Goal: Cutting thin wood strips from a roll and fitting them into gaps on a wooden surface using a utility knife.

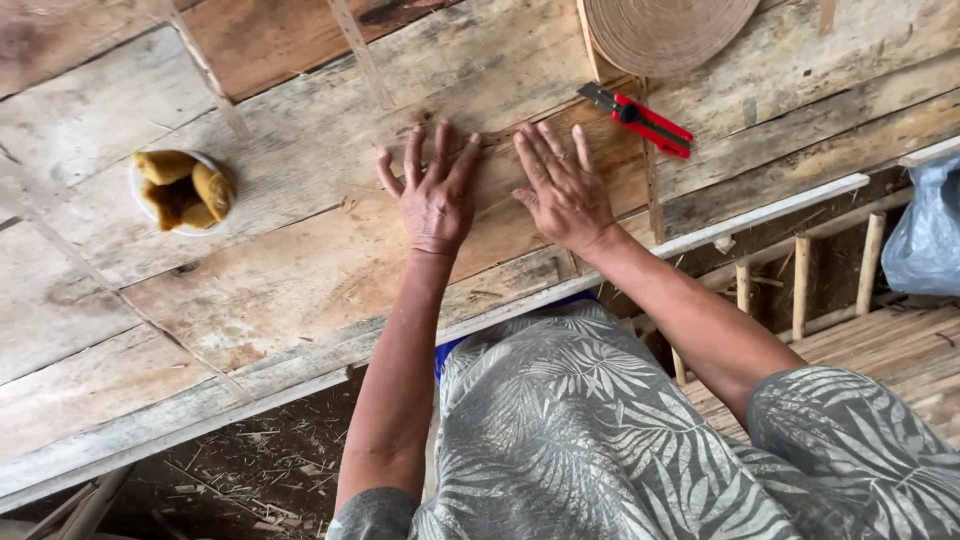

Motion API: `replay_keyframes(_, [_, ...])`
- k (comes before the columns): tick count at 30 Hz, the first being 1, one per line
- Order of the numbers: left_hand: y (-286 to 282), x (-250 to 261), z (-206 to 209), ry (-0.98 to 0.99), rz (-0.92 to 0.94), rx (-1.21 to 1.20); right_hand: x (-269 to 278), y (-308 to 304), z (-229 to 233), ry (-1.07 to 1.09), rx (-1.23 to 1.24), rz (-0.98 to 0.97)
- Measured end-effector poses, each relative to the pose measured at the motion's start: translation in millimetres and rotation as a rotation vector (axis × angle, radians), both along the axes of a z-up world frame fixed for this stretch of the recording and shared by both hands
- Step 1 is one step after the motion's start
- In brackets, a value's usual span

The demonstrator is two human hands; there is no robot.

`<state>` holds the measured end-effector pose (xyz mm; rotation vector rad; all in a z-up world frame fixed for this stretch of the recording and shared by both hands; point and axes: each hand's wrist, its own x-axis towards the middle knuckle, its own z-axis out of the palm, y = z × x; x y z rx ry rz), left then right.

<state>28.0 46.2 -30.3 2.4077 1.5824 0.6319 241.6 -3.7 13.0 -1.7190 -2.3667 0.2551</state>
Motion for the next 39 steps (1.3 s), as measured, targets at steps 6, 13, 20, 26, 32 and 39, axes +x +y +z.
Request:
replay_keyframes(6, [-4.3, -2.7, 25.9, 0.082, -0.072, -0.077, -47.1, -0.7, -23.8, 0.101, 0.085, 0.013])
replay_keyframes(13, [-6.7, -7.9, 33.4, 0.179, -0.116, -0.124, -14.5, -4.2, -11.8, -0.036, 0.017, 0.030])
replay_keyframes(20, [-4.1, 1.3, 51.4, 0.254, -0.094, -0.257, -13.9, -10.5, -6.2, 0.109, -0.032, -0.058])
replay_keyframes(26, [-5.6, -0.1, 52.8, 0.364, -0.111, -0.267, -10.8, -9.2, -4.5, 0.213, -0.046, -0.080])
replay_keyframes(32, [-10.1, 36.3, 52.1, 0.363, -0.104, -0.342, -3.9, -11.4, -6.8, 0.469, -0.131, -0.142])
replay_keyframes(39, [-19.3, 33.1, 59.2, 0.392, -0.050, -0.442, 5.8, -9.4, 2.7, 0.584, -0.198, -0.119])
